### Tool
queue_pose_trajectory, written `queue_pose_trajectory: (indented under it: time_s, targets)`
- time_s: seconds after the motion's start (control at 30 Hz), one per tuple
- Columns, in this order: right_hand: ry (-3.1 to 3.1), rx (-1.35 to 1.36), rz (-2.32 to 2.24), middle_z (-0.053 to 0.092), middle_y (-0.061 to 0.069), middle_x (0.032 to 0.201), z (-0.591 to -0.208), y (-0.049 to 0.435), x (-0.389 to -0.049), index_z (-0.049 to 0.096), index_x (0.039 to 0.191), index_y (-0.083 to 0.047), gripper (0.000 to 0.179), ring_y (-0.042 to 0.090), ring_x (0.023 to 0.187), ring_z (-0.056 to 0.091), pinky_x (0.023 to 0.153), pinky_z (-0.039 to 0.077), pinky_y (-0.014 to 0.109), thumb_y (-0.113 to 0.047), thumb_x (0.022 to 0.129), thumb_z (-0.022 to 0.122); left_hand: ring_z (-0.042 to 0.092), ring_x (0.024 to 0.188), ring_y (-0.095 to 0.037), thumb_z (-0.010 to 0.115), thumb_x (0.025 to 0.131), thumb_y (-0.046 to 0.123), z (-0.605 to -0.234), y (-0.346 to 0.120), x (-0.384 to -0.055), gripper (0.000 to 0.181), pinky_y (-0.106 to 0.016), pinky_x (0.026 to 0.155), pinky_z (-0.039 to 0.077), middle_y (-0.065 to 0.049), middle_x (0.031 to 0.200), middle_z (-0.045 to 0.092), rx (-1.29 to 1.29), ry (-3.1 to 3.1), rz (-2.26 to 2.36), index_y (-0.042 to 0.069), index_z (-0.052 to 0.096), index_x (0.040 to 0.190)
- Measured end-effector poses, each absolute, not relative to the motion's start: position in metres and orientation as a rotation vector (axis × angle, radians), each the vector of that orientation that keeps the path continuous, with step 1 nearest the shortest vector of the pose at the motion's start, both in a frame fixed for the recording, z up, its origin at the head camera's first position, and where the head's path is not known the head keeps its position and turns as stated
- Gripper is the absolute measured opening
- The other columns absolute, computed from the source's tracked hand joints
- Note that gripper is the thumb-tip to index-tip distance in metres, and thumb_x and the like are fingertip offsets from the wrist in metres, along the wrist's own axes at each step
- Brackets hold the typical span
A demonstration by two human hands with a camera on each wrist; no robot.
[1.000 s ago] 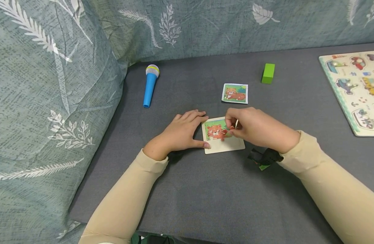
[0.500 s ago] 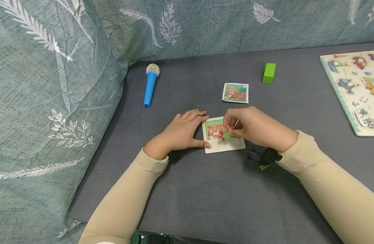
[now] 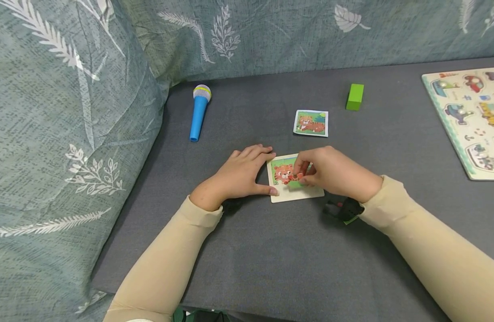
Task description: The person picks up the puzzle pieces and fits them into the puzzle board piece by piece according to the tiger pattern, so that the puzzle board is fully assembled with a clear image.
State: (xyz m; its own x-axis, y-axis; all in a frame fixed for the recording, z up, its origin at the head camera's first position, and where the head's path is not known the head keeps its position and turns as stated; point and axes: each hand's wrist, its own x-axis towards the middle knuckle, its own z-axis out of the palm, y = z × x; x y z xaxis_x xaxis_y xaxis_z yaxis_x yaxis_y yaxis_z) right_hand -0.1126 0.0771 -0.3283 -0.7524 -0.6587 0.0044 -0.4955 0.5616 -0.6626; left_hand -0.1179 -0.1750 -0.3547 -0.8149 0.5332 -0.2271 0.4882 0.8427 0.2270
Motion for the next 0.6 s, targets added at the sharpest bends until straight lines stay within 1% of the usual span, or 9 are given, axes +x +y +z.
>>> queue_pose_trajectory:
  time_s: [0.2, 0.27, 0.4, 0.53, 0.6]
  targets:
    - [2.615, -1.039, -0.873, 0.063, -0.005, 0.072, -0.338, 0.069, -0.107, 0.069, 0.082, -0.014, 0.023, 0.012, 0.067, 0.057, 0.064, 0.048, 0.034, 0.003, 0.083, 0.085, 0.021, 0.157, -0.025, 0.073, 0.088, 0.068, -0.355, -0.176, -0.117, 0.098, -0.053, 0.118, 0.026, -0.004, 0.169, 0.031, 0.779, 2.747, 0.244, 0.013, 0.039, 0.162]
    - [2.659, -1.038, -0.823, 0.064, -0.006, 0.075, -0.340, 0.068, -0.104, 0.071, 0.081, -0.014, 0.021, 0.011, 0.067, 0.057, 0.063, 0.049, 0.035, -0.001, 0.083, 0.087, 0.021, 0.157, -0.025, 0.074, 0.088, 0.068, -0.355, -0.176, -0.116, 0.098, -0.054, 0.119, 0.025, -0.004, 0.169, 0.031, 0.777, 2.747, 0.250, 0.013, 0.039, 0.162]
    - [2.707, -1.044, -0.794, 0.069, -0.004, 0.083, -0.342, 0.067, -0.102, 0.080, 0.085, -0.013, 0.012, 0.012, 0.071, 0.061, 0.065, 0.052, 0.036, -0.004, 0.084, 0.088, 0.021, 0.157, -0.026, 0.074, 0.088, 0.068, -0.356, -0.176, -0.116, 0.098, -0.054, 0.119, 0.025, -0.004, 0.169, 0.031, 0.782, 2.746, 0.258, 0.014, 0.040, 0.162]
    - [2.734, -1.052, -0.780, 0.072, -0.003, 0.086, -0.341, 0.067, -0.100, 0.083, 0.086, -0.014, 0.012, 0.013, 0.073, 0.063, 0.066, 0.053, 0.037, -0.003, 0.083, 0.088, 0.021, 0.157, -0.026, 0.074, 0.088, 0.068, -0.356, -0.176, -0.116, 0.098, -0.054, 0.119, 0.025, -0.004, 0.169, 0.031, 0.786, 2.749, 0.262, 0.014, 0.040, 0.162]
    - [2.766, -1.065, -0.733, 0.071, -0.005, 0.085, -0.340, 0.065, -0.098, 0.083, 0.085, -0.015, 0.013, 0.013, 0.070, 0.063, 0.064, 0.053, 0.038, -0.004, 0.082, 0.089, 0.021, 0.157, -0.026, 0.074, 0.088, 0.068, -0.355, -0.176, -0.116, 0.098, -0.054, 0.119, 0.024, -0.004, 0.169, 0.031, 0.784, 2.751, 0.262, 0.013, 0.040, 0.162]
